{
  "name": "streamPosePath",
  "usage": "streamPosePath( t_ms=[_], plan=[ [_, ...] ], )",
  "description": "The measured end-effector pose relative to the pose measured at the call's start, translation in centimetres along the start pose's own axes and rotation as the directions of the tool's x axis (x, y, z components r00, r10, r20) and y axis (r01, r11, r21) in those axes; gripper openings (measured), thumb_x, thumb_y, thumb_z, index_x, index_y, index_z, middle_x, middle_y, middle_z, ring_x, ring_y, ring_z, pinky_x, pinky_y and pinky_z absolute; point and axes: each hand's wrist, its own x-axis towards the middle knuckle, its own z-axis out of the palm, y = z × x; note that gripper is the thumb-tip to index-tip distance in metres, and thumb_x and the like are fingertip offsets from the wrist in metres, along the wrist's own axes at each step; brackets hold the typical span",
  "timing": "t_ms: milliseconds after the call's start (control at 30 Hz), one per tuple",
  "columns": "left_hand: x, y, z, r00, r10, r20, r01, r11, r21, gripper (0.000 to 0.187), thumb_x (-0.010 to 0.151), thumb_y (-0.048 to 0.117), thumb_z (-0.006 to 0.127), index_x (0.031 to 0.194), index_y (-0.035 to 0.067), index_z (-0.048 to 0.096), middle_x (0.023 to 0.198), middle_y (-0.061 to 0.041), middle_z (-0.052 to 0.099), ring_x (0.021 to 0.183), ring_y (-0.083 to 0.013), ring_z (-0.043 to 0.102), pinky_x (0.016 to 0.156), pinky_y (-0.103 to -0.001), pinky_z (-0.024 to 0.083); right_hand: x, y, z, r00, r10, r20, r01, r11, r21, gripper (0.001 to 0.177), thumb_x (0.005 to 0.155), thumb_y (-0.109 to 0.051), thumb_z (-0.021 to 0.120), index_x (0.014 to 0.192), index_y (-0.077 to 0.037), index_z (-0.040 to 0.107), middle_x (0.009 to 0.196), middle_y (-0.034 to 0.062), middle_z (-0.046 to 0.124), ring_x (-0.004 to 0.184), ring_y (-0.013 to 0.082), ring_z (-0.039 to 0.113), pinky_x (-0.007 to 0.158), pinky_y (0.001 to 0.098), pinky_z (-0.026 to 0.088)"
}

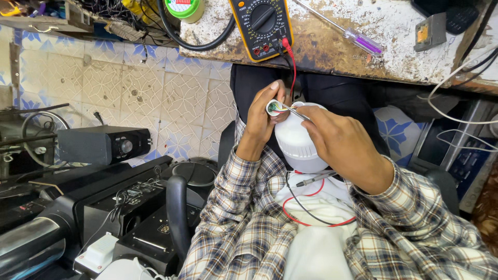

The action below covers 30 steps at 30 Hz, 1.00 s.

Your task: The person holds a white plastic lamp housing and uses a screwdriver to open the top cap, then manipulates internal wires and a small circuit board while a multimeter is connected. The person adjusts the multimeter dial and continues to probe the internal components before closing the cap.

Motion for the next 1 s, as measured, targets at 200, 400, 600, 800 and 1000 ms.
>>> streamPosePath(
  t_ms=[200,400,600,800,1000],
  plan=[
    [0.0,0.0,-0.1,1.000,0.011,0.012,-0.011,0.999,0.036,0.036,0.107,0.023,0.043,0.080,-0.002,0.048,0.048,-0.005,0.036,0.032,-0.0049,0.034,0.028,-0.018,0.029,-0.4,0.0,-0.9,0.999,-0.016,0.037,0.018,0.998,-0.060,0.027,0.105,-0.022,0.055,0.128,-0.009,0.063,0.073,0.0164,0.071,0.069,0.0403,0.073,0.056,0.0479,0.057],
    [0.0,0.2,-0.2,0.999,-0.015,0.037,0.013,0.999,0.048,0.037,0.108,0.024,0.042,0.081,0.000,0.048,0.048,-0.005,0.037,0.034,-0.0043,0.032,0.031,-0.017,0.028,-0.5,-0.1,-1.3,0.992,-0.072,0.102,0.085,0.988,-0.127,0.027,0.103,-0.022,0.056,0.126,-0.011,0.062,0.061,0.0135,0.069,0.060,0.0362,0.072,0.052,0.0465,0.055],
    [0.3,0.0,-0.5,0.996,-0.027,0.083,0.026,1.000,0.009,0.040,0.109,0.026,0.038,0.079,0.001,0.048,0.045,-0.004,0.035,0.031,-0.0047,0.031,0.030,-0.017,0.026,0.1,-0.5,-0.6,0.989,-0.119,0.092,0.127,0.988,-0.092,0.023,0.103,-0.021,0.054,0.122,-0.012,0.064,0.065,0.0106,0.070,0.062,0.0348,0.072,0.053,0.0434,0.056],
    [0.2,0.0,-0.1,0.990,-0.036,0.140,0.036,0.999,0.007,0.044,0.111,0.030,0.034,0.079,0.003,0.048,0.046,-0.003,0.037,0.032,-0.0034,0.031,0.031,-0.016,0.025,0.4,-0.7,0.0,0.989,-0.105,0.104,0.121,0.979,-0.166,0.021,0.104,-0.021,0.051,0.120,-0.016,0.064,0.071,0.0061,0.071,0.067,0.0306,0.073,0.058,0.0405,0.058],
    [0.1,0.1,0.4,0.988,-0.014,0.153,0.005,0.998,0.059,0.050,0.112,0.034,0.031,0.076,0.003,0.048,0.045,-0.003,0.038,0.033,-0.0024,0.031,0.031,-0.015,0.024,0.4,-1.3,0.0,0.987,-0.051,0.153,0.090,0.961,-0.260,0.015,0.105,-0.024,0.050,0.107,-0.016,0.063,0.069,0.0035,0.070,0.063,0.0290,0.073,0.056,0.0397,0.057]
  ],
)
